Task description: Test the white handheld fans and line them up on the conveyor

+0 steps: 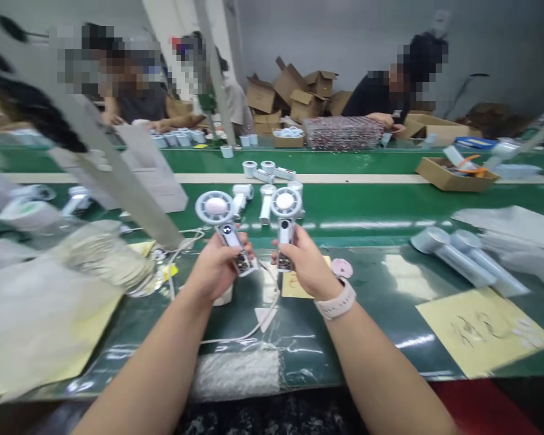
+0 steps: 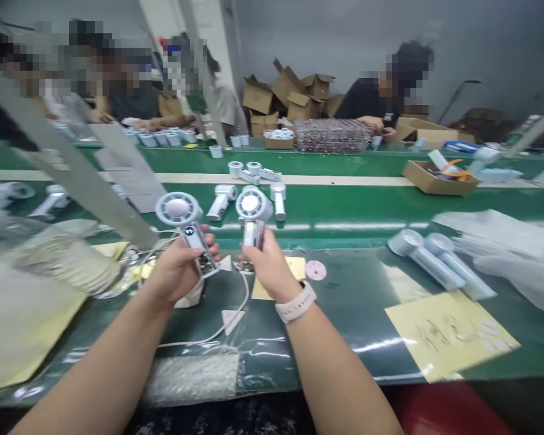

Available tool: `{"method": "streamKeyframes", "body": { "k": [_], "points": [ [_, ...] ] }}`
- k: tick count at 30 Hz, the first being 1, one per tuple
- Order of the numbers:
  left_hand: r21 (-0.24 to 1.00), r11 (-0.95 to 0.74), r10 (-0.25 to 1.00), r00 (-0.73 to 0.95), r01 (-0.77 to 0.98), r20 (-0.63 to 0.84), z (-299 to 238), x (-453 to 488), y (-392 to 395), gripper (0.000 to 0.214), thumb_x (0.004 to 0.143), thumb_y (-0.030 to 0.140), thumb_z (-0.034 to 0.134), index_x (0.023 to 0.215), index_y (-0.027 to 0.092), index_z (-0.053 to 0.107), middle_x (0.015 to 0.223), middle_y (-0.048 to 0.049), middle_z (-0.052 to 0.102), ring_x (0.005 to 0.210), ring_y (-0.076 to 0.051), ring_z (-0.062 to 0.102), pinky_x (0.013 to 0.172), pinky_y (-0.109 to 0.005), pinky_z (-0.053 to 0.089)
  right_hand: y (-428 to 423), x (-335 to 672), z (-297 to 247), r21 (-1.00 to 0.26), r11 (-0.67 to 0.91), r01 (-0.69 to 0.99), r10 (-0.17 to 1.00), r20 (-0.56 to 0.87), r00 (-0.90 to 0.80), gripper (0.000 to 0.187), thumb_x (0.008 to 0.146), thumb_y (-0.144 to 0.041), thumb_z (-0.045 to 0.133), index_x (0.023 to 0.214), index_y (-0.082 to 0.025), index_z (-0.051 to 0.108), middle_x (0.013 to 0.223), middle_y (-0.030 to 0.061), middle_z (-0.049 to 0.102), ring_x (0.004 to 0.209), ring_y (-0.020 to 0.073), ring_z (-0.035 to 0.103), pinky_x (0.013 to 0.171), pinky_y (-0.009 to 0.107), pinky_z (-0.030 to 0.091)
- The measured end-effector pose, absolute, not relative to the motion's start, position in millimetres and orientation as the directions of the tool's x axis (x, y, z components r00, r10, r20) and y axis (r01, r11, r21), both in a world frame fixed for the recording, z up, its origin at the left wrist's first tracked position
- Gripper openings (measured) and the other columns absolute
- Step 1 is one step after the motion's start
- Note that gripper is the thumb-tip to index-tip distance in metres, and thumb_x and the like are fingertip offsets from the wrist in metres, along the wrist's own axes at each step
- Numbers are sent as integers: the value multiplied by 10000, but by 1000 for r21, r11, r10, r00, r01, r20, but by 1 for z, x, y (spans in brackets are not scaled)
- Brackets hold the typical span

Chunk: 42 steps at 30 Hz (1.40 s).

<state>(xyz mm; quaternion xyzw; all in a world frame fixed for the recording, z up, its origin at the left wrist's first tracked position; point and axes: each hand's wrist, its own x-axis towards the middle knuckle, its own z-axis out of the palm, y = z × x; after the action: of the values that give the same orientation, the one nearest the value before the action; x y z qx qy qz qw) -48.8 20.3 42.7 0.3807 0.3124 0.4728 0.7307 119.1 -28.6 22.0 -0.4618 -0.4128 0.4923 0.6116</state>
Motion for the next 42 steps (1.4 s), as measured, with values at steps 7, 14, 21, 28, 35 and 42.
{"method": "streamKeyframes", "body": {
  "k": [7, 14, 21, 28, 35, 42],
  "points": [
    [880, 194, 865, 498, -433, 54, 38, -52, 11, 446, 637, 193, 782, 1020, 214, 556, 812, 31, 623, 678, -144, 626, 641, -315, 510, -49, 110, 30, -940, -4, -341, 1000, -4, -3, 289, 746, -286, 680, 1016, -252, 584, 907, 14, 648, 708, 169, 620, 650, 348, 578],
    [856, 261, 822, 568, -447, 46, 36, -53, 7, 499, 649, 249, 853, 1050, 221, 558, 901, 3, 616, 752, -149, 630, 702, -335, 505, -46, 114, 23, -941, -9, -338, 998, -31, 60, 253, 729, -311, 681, 961, -246, 604, 936, 43, 669, 744, 188, 625, 659, 360, 572],
    [828, 297, 808, 588, -476, 48, 35, -50, 7, 532, 617, 291, 866, 1048, 210, 565, 845, 7, 624, 719, -158, 624, 667, -337, 504, -45, 113, 24, -927, -27, -374, 997, -54, 63, 226, 758, -358, 689, 937, -237, 621, 837, 26, 659, 718, 187, 625, 665, 363, 564],
    [846, 270, 847, 532, -461, 20, 34, -48, 10, 437, 689, 303, 778, 1056, 208, 561, 803, 22, 612, 646, -136, 593, 616, -313, 477, -46, 113, 24, -931, 19, -366, 997, -7, 71, 250, 759, -364, 699, 957, -249, 598, 918, 31, 684, 696, 178, 631, 629, 353, 568],
    [883, 211, 781, 615, -420, 106, 34, -48, 8, 417, 726, 387, 778, 1004, 206, 525, 772, 29, 593, 624, -132, 586, 574, -298, 476, -45, 111, 21, -900, 4, -437, 998, -22, 53, 258, 777, -440, 736, 883, -230, 630, 798, 2, 673, 592, 136, 606, 497, 266, 529],
    [919, 191, 816, 576, -345, 46, 30, -49, 11, 430, 755, 422, 780, 985, 204, 491, 812, 27, 597, 669, -136, 608, 633, -321, 505, -46, 113, 22, -891, 34, -454, 997, -5, 83, 256, 759, -426, 780, 866, -229, 656, 790, -6, 695, 578, 130, 622, 491, 260, 540]
  ]
}}
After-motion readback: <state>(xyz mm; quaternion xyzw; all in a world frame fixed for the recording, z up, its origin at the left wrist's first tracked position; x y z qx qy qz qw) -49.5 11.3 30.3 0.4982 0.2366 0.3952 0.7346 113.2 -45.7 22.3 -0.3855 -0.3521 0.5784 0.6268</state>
